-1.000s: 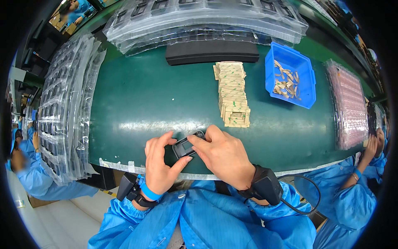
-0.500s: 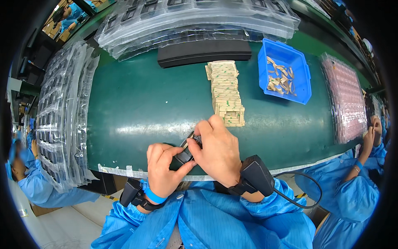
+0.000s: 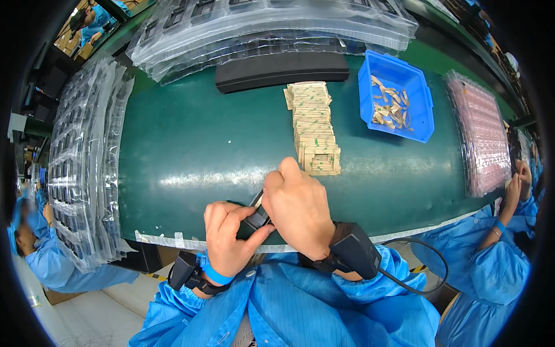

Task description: Assembling small electronic inserts into a plastic frame on a factory assembly line.

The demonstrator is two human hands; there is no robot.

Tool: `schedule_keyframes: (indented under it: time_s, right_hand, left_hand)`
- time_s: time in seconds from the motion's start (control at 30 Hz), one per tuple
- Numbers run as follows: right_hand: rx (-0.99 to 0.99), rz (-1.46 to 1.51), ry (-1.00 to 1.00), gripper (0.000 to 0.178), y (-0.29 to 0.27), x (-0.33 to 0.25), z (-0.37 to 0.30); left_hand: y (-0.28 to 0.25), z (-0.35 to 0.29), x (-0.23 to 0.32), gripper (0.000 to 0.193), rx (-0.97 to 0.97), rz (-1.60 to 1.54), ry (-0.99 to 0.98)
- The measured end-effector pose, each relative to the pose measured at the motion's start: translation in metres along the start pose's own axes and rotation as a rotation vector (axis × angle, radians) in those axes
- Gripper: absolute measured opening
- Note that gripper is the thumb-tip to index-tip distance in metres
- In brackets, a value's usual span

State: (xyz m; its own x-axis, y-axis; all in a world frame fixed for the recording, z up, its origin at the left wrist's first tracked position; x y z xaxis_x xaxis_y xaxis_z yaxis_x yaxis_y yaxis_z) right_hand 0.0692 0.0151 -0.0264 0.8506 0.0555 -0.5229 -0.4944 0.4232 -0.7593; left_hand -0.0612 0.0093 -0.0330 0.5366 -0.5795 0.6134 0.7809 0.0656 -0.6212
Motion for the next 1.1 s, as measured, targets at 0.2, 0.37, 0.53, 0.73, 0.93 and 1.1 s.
schedule_keyframes:
  time_s: [0.2,0.37,0.53,0.73,0.93,1.1]
  right_hand:
    - [0.009,-0.187,-0.245,0.011,0.002,-0.021,-0.006]
    - [-0.129,0.177,-0.069,0.011,-0.010,-0.021,-0.014]
    - [-0.032,0.282,0.081,0.008,-0.054,0.003,0.007]
    - [0.382,0.183,0.318,0.009,-0.134,0.101,0.051]
    - [0.530,-0.027,0.428,0.014,-0.170,0.152,0.068]
    - [0.455,0.186,0.289,0.014,-0.144,0.108,0.057]
  left_hand:
    - [-0.002,-0.001,0.000,0.040,0.002,-0.001,-0.009]
    - [-0.001,-0.001,-0.002,0.051,0.010,0.003,0.007]
    - [-0.001,0.000,-0.004,0.067,-0.002,-0.003,-0.053]
    - [0.003,-0.002,-0.008,0.078,-0.066,-0.015,-0.095]
    - [-0.004,-0.001,-0.020,0.083,-0.077,-0.004,-0.112]
    - [-0.006,0.001,-0.033,0.084,-0.064,-0.031,-0.141]
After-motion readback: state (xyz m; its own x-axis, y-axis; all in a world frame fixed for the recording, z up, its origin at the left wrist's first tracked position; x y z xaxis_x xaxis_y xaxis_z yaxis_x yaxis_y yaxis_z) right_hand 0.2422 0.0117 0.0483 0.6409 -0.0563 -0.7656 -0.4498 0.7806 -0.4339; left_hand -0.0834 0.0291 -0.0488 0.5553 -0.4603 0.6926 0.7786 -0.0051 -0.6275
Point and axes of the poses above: each hand's wrist, its own z-axis towards the middle knuckle, its own y-axis out of the palm, x = y × z, the point moved 9 cm from there along z, towards the middle knuckle, and after that the axes turned 9 degrees about x, right-handed, at the moved point
